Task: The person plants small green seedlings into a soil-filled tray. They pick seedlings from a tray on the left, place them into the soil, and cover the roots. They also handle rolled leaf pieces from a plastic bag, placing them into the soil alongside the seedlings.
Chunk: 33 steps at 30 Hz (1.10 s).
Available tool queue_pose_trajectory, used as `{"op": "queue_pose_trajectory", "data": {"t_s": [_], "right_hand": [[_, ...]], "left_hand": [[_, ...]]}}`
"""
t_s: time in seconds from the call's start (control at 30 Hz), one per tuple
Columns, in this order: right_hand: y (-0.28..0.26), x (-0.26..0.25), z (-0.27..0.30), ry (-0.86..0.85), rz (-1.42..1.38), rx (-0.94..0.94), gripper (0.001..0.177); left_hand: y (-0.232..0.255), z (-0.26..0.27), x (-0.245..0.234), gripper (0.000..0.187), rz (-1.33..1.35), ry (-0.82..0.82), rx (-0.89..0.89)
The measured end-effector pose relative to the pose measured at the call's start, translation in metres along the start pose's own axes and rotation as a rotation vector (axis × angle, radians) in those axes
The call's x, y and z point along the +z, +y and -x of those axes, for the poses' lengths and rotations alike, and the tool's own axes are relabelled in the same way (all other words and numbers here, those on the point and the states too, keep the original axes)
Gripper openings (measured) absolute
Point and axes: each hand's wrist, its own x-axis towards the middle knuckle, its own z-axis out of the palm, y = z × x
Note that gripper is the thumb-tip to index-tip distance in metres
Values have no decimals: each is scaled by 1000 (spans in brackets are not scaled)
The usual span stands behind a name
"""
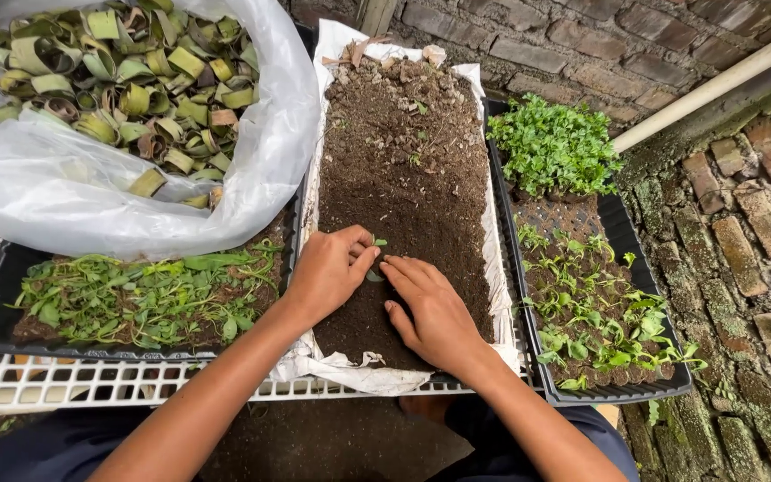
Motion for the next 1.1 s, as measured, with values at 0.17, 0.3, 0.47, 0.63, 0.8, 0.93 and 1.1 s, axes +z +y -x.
{"op": "queue_pose_trajectory", "data": {"t_s": [0.17,0.3,0.47,0.63,0.8,0.93,1.1], "right_hand": [[9,31,1,37,215,-32,45],[7,20,0,25,130,-4,42],[16,25,-1,44,155,-7,45],[-8,16,-2,23,60,-22,34],[-20,32,-8,-147,68,-82,32],[-18,2,-19,-306,9,-86,15],[-14,-46,-29,-286,-72,108,19]], "left_hand": [[-5,-1,-1,10,-44,-20,8],[-1,1,-4,11,-46,-35,7],[1,-1,-3,11,-89,-32,8],[-1,-2,-3,10,-108,-35,11],[-2,-1,-4,8,-136,-27,56],[-2,-2,-4,8,-123,-27,23],[-5,-1,-1,8,-95,-21,10]]}}
